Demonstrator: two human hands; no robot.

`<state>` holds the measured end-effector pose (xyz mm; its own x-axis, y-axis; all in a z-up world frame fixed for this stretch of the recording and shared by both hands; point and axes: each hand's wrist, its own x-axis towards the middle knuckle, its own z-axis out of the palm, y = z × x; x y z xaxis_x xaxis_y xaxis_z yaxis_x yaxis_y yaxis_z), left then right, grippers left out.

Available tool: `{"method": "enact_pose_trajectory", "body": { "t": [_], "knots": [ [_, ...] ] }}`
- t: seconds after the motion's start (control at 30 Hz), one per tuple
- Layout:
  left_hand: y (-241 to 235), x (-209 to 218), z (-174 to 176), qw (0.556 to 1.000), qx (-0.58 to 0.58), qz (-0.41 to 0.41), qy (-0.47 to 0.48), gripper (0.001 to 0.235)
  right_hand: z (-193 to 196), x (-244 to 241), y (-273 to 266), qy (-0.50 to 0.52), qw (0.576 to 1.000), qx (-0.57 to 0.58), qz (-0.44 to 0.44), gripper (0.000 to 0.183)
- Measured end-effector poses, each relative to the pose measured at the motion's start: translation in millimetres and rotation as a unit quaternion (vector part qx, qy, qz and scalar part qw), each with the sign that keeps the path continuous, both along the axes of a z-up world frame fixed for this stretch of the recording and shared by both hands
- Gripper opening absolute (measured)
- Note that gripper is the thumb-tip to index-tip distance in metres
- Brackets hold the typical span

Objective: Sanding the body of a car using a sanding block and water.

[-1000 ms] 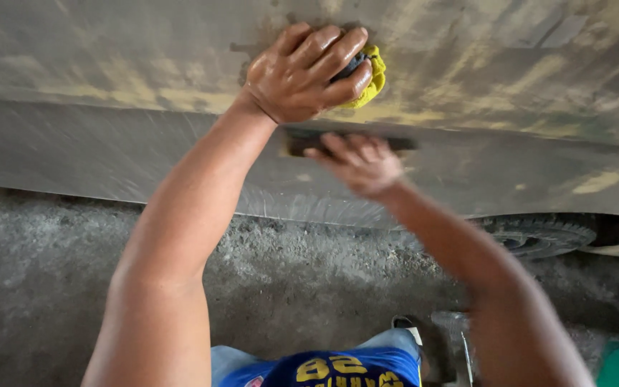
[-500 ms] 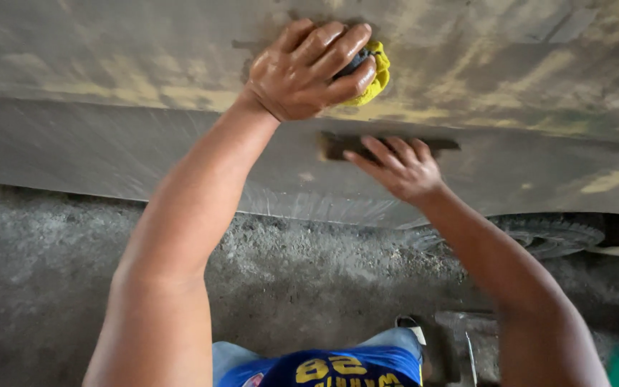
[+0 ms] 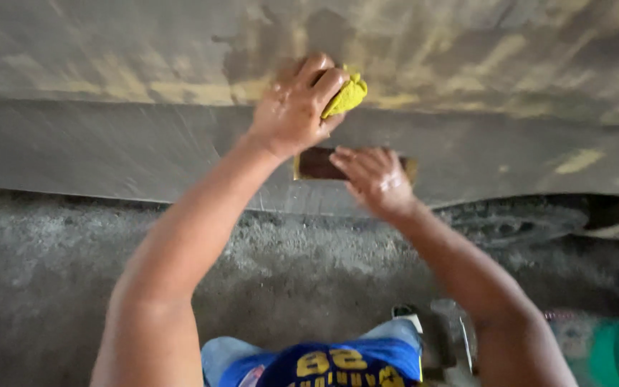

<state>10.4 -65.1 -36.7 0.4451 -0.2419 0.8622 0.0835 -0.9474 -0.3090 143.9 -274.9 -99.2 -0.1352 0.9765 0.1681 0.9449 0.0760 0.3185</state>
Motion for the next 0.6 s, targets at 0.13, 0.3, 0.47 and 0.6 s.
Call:
{"method": "enact_pose_trajectory", "body": {
  "t": [0.13,0.3,0.47,0.6],
  "knots": [
    [-38.0,10.4,-34.8,0.866,-0.446,-0.068,0.217,0.057,58.1,-20.0,-26.9,0.105,0.988,0.097,0.052,0.058],
    [-54.6,3.7,-43.4,0.677,-0.661,-0.175,0.271,0.084,59.7,-19.0,-31.6,0.164,0.982,0.075,0.054,0.061],
    [-65.0,-9.0,-56.7,0.729,-0.555,-0.106,0.386,0.131,42.0,-12.6,-36.8,0.292,0.953,0.08,0.017,0.068],
    [-115.1,-47.4,9.4,0.738,-0.468,-0.032,0.485,0.162,46.9,-17.2,-43.5,0.344,0.936,0.049,-0.053,0.073]
  ]
}}
